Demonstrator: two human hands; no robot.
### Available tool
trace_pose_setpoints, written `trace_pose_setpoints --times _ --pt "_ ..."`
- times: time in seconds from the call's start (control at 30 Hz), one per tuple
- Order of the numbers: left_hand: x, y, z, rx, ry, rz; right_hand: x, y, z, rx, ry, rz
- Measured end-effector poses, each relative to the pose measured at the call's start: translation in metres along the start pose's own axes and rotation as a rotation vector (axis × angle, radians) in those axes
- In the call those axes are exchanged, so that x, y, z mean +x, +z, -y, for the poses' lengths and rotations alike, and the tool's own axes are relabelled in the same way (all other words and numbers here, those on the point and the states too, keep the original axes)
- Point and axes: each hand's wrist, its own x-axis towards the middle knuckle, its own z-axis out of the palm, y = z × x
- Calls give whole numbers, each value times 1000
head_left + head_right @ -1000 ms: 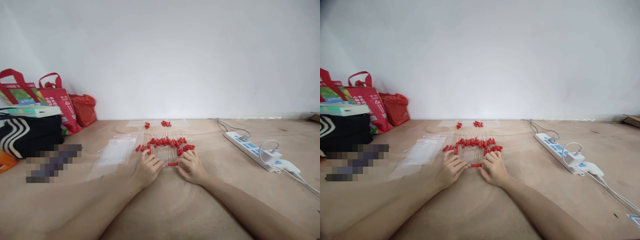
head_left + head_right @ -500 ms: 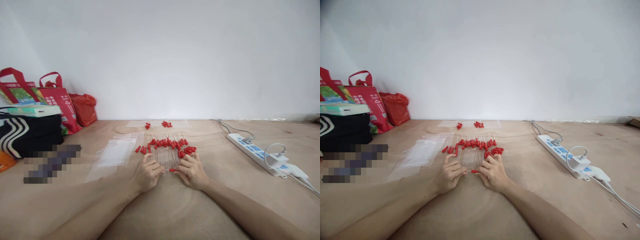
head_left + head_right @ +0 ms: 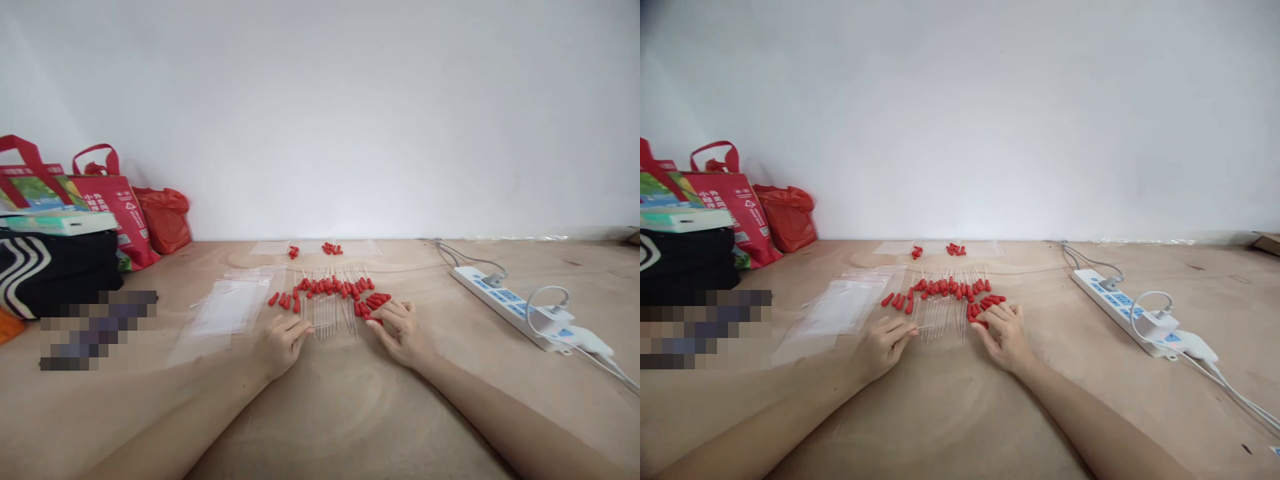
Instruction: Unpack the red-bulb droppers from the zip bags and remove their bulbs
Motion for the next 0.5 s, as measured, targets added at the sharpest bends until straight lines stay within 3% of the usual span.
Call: trace_pose_setpoints --times 0.17,0.37,0.5 --pt "2 7 6 -49 -186 -6 8 4 -13 96 199 -66" --pt "11 14 13 -66 -209 -47 14 6 -27 6 383 -104" --pt "12 16 14 -107 -208 -23 15 6 -26 -45 391 -37"
